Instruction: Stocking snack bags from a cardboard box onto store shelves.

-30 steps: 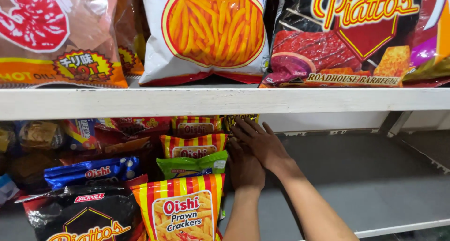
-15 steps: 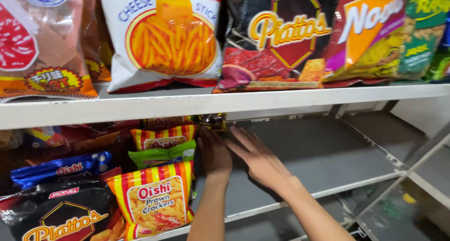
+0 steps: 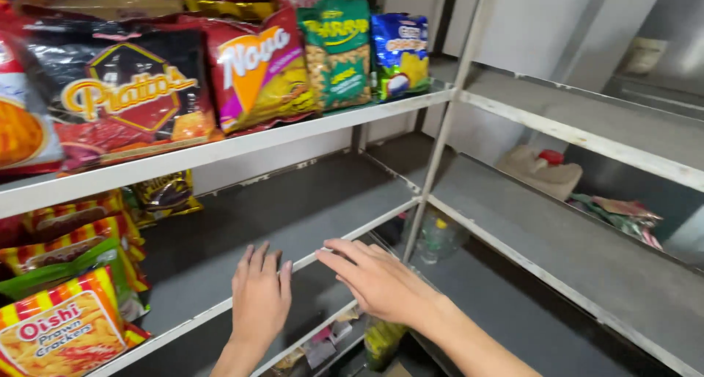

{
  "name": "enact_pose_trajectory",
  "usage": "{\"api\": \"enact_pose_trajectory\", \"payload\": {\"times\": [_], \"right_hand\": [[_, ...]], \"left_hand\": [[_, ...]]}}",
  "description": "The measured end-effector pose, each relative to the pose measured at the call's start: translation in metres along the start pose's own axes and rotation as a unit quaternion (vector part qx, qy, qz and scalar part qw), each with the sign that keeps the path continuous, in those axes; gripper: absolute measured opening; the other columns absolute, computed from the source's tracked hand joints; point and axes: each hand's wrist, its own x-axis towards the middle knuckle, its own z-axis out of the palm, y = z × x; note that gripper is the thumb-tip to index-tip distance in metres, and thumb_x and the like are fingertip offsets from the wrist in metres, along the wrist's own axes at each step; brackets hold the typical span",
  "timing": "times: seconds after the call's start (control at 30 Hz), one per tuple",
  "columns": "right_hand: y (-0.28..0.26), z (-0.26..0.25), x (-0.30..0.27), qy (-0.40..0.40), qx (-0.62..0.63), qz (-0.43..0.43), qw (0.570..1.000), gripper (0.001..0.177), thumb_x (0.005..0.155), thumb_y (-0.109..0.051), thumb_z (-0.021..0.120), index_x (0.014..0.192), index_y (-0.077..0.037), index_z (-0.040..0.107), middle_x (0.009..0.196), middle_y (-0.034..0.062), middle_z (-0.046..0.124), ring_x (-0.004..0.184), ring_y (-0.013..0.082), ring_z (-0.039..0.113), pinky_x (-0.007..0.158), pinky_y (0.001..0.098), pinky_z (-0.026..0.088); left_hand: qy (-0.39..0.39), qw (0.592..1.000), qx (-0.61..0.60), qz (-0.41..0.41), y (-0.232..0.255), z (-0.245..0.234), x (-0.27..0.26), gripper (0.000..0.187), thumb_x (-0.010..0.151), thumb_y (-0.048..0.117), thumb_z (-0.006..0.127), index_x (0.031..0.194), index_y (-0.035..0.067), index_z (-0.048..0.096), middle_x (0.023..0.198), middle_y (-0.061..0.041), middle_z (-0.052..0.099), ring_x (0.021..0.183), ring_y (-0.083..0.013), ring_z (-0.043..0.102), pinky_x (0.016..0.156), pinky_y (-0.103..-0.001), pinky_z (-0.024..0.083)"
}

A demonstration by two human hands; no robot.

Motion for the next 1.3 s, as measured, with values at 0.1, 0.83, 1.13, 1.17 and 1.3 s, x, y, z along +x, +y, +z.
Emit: {"api": "enact_pose_trajectory", "payload": {"times": [0.1,0.83,1.13,1.17,1.3], "right_hand": [[-0.011,-0.051,-0.027,-0.041,0.005,0.052,0.998,0.048,0.093,-0.008,0.065,0.139,-0.004,0.055,0.139,0.0157,0.057,0.119,0.0356,0.059,0.097,0.0432,0.047],[-0.17,-0.223,-0.543,0.261,-0.013,0.587,0.766,0.036,0.093,-0.012,0.062,0.128,-0.006,0.065,0.099,0.0063,0.078,0.09,0.0165,0.075,0.085,0.0313,0.057],[-0.205,-0.183,-0.693,0.169,0.07,0.765,0.618,0.032,0.095,-0.021,0.064,0.124,-0.008,0.068,0.104,0.0085,0.08,0.086,0.0199,0.072,0.081,0.0322,0.057],[-0.205,-0.171,-0.716,0.21,0.072,0.771,0.597,0.033,0.093,-0.02,0.065,0.124,-0.007,0.07,0.106,0.0089,0.08,0.092,0.0182,0.073,0.084,0.0306,0.056],[-0.214,-0.123,-0.799,0.251,0.057,0.799,0.544,0.035,0.092,-0.018,0.067,0.125,-0.007,0.072,0.112,0.01,0.08,0.1,0.0205,0.073,0.089,0.0321,0.055]], "left_hand": [[0.007,0.996,-0.082,0.033,0.06,-0.009,-0.036,0.038,0.096,0.029,0.06,0.123,0.004,0.067,0.141,-0.017,0.058,0.137,-0.0393,0.047,0.108,-0.051,0.04],[-0.14,0.837,-0.456,0.267,0.385,-0.069,-0.205,0.027,0.088,0.014,0.07,0.113,0.006,0.073,0.126,-0.013,0.071,0.121,-0.0327,0.065,0.105,-0.043,0.048],[-0.305,0.787,-0.431,0.318,0.481,-0.067,-0.267,0.022,0.093,0.017,0.065,0.107,0.001,0.071,0.115,-0.014,0.071,0.107,-0.0346,0.065,0.092,-0.044,0.051],[-0.333,0.781,-0.407,0.335,0.49,-0.052,-0.277,0.022,0.094,0.019,0.064,0.105,0.002,0.071,0.111,-0.014,0.072,0.105,-0.0351,0.065,0.091,-0.045,0.052],[-0.458,0.754,-0.308,0.355,0.509,-0.005,-0.315,0.024,0.095,0.025,0.062,0.101,0.004,0.07,0.105,-0.016,0.072,0.103,-0.0369,0.067,0.091,-0.047,0.053]]}}
